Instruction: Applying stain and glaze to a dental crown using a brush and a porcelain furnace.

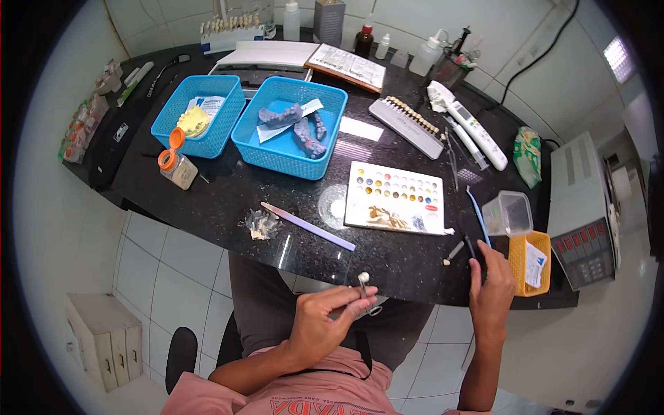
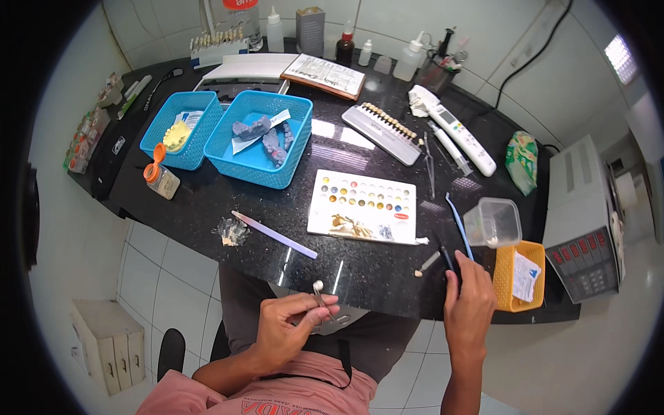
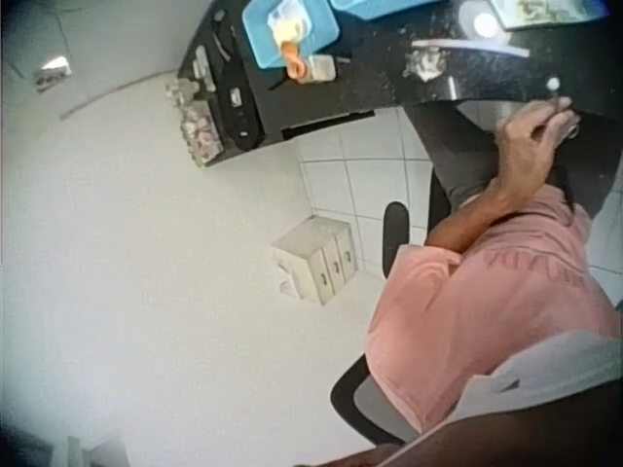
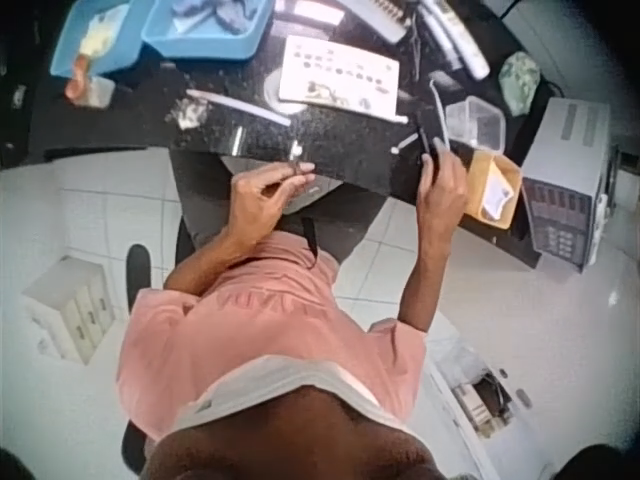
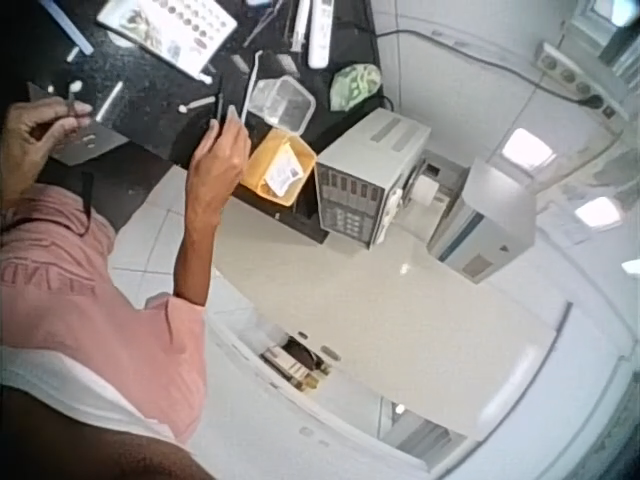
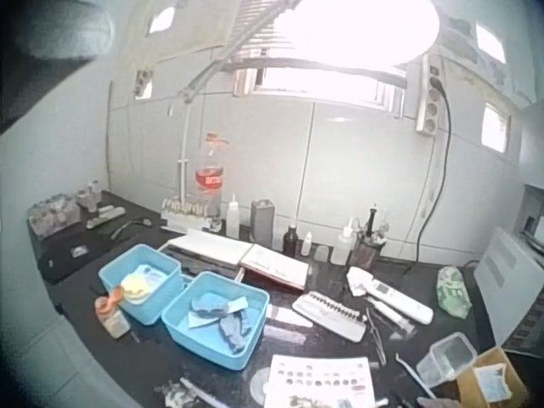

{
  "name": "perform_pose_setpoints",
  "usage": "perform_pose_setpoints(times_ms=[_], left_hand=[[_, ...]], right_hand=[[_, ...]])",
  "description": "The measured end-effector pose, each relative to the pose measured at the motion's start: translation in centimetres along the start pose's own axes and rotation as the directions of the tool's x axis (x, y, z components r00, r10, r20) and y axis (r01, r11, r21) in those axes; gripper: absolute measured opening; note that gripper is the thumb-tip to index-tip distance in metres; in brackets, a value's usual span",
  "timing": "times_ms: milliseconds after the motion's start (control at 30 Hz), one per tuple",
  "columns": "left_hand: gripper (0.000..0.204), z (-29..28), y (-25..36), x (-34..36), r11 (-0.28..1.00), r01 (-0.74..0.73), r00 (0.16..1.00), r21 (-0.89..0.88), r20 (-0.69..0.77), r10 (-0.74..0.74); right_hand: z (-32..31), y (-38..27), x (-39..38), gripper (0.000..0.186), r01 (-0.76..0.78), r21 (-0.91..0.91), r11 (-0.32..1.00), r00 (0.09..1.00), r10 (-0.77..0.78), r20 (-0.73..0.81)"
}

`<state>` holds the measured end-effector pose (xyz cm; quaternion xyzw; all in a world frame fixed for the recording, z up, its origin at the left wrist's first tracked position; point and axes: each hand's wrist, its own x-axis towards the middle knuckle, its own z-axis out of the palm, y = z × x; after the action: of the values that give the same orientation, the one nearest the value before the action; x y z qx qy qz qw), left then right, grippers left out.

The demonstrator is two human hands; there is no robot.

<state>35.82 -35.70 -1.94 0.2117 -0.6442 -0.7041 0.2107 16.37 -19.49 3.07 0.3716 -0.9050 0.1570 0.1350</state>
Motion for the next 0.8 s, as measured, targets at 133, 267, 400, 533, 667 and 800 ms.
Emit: perform_pose_setpoints(times_ms=[133, 267, 400, 533, 667, 800], left_hand=[[0.016, -0.3, 0.3, 0.1, 0.995, 0.045, 0.999, 0.093, 0.022, -0.047], [0.017, -0.5, 0.3, 0.4, 0.998, 0.02, 0.999, 0.057, 0.049, -0.023], [0.016, -0.8, 0.8, 0.3, 0.998, 0.044, 0.997, 0.036, 0.06, -0.046], [0.011, -1.2, 0.6, 0.1, 0.996, 0.075, 0.996, -0.058, 0.052, -0.072], [0.014, -2.1, 0.2, -0.2, 0.994, 0.08, 0.997, -0.07, 0.022, -0.079], [0.014, -2.9, -0.7, -0.1, 0.992, 0.057, 0.998, -0.113, 0.042, -0.053]], right_hand=[[0.6, 0.9, 0.7, 0.026, 0.003, -0.064, 0.998, 1.0, -0.001, 0.03], [-0.5, 0.5, 1.5, 0.031, 0.004, -0.053, 0.999, 0.997, 0.0, 0.08], [-0.6, 1.7, 1.3, 0.034, 0.127, 0.327, 0.936, 0.992, -0.116, -0.053], [-0.3, -0.7, 1.3, 0.026, -0.09, 0.985, 0.144, 0.959, 0.279, 0.047], [0.5, -3.1, 2.3, 0.036, -0.032, 0.999, 0.004, 0.995, 0.095, 0.031], [1.1, -5.9, 5.0, 0.039, -0.019, 0.998, 0.052, 0.999, 0.033, 0.017]])
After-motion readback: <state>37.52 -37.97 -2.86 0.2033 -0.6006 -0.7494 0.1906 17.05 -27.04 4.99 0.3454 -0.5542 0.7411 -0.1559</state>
